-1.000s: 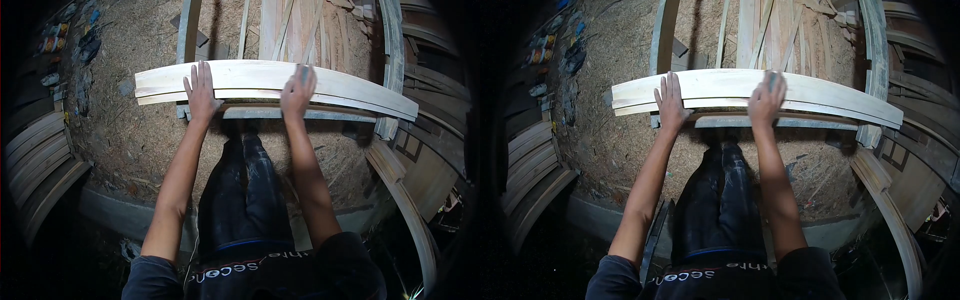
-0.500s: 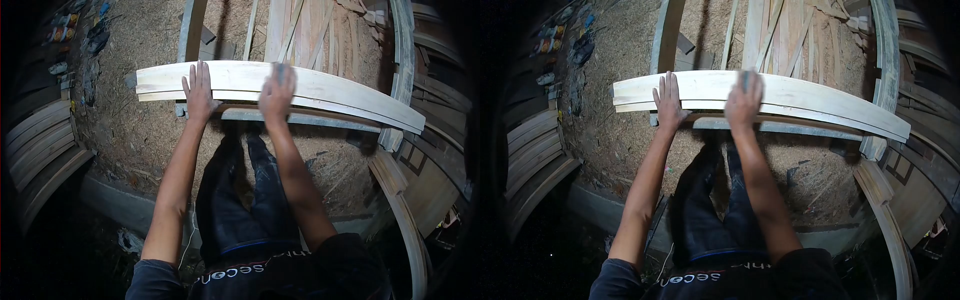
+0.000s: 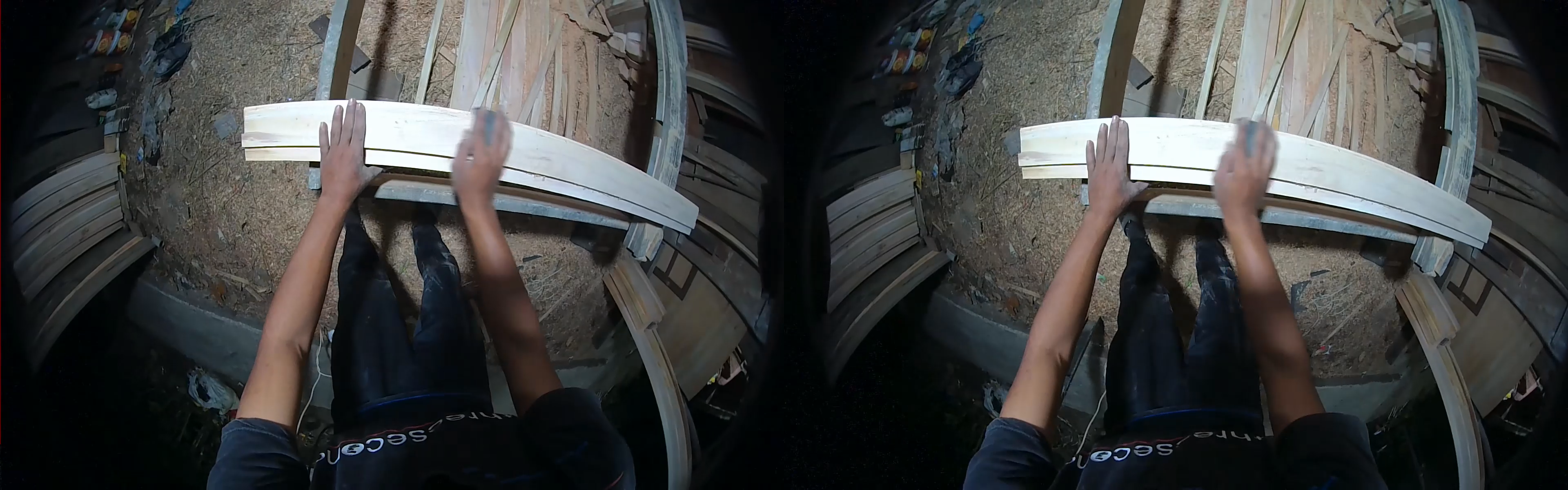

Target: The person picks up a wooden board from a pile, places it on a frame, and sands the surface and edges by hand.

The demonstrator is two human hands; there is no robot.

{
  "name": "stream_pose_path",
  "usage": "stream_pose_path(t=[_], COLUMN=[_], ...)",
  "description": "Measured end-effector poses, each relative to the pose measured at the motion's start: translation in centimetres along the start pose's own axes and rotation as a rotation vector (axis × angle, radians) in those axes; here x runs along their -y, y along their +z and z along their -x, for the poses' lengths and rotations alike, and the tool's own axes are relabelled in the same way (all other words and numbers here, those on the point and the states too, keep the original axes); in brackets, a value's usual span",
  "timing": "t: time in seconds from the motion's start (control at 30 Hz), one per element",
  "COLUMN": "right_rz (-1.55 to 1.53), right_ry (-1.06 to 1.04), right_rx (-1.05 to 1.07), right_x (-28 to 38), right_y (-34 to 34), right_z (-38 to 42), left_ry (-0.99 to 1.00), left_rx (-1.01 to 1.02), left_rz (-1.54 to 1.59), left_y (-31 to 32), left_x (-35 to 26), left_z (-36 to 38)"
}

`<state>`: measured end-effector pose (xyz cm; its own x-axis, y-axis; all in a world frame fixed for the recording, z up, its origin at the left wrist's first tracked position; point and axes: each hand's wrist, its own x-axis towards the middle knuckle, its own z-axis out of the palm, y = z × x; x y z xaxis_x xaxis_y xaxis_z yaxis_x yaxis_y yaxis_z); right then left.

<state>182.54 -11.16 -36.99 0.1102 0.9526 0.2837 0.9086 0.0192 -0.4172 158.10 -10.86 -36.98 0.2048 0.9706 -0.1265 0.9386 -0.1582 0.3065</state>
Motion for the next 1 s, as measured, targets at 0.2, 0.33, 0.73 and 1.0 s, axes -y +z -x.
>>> stream_pose_path(t=[0.2,0.33,0.73,1.0], right_rz=[-0.002,-0.098,-0.037,-0.076], right_ry=[0.095,0.003,0.095,-0.129], right_rx=[-0.042,0.075,-0.077,0.013], right_x=[7.3,12.7,14.4,15.6], right_y=[3.6,5.9,8.2,8.4], right_z=[1.1,2.6,1.9,2.0], left_ry=[-0.014,0.042,0.056,0.061], left_rx=[-0.008,-0.084,0.007,-0.031], left_rz=[0.016,0.03,0.083,0.082], left_y=[-1.1,-0.5,-1.8,-3.1], left_x=[2.3,3.7,8.1,12.1], left_z=[0.5,0.8,1.0,1.5])
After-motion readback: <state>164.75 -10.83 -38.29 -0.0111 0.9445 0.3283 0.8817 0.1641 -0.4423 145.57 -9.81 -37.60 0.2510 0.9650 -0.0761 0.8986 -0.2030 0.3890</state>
